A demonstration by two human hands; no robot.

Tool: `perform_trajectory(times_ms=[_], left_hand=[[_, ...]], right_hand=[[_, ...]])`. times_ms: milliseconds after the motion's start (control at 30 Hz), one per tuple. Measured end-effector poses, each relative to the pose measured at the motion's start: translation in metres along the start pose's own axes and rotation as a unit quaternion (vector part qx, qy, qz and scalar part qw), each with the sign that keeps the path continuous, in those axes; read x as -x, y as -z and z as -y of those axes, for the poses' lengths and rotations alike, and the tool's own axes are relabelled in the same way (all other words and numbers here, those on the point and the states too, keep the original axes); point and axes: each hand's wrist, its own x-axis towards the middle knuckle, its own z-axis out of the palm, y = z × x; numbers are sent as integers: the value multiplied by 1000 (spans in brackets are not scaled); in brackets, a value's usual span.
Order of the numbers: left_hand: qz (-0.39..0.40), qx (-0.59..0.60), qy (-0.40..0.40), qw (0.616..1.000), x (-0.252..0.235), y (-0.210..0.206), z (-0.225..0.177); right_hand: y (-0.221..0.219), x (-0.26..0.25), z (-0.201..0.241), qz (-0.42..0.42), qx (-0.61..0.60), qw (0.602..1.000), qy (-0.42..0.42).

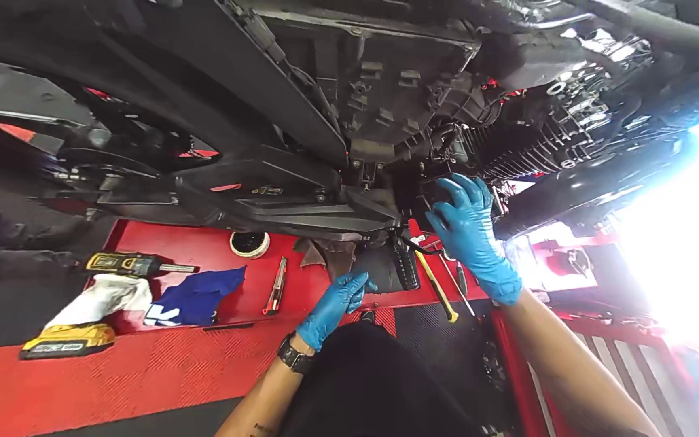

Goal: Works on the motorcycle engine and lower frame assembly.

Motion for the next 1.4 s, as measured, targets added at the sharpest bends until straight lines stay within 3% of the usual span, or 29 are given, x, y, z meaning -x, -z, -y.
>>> perform_trajectory(times_ms=[400,667,867,967,1033,1133,1233,1400], left_hand=[[-122,36,41,991,42,66,34],[-129,48,36,990,45,65,39],[-116,44,44,991,36,58,51],[-119,79,46,989,28,43,48],[-128,134,40,982,22,27,41],[-109,209,-6,972,9,1,29],[-72,196,-57,976,1,-25,19],[-37,159,-53,985,-4,-42,15]], right_hand=[[-8,-13,2,45,31,998,3],[-19,-30,14,68,80,993,-51],[-21,-32,16,32,80,994,-72],[-5,-10,30,-19,12,998,-53],[1,24,58,-9,-76,995,-65],[-15,81,111,160,-219,957,-108],[-48,112,143,218,-271,920,-181],[-46,119,125,145,-332,890,-277]])
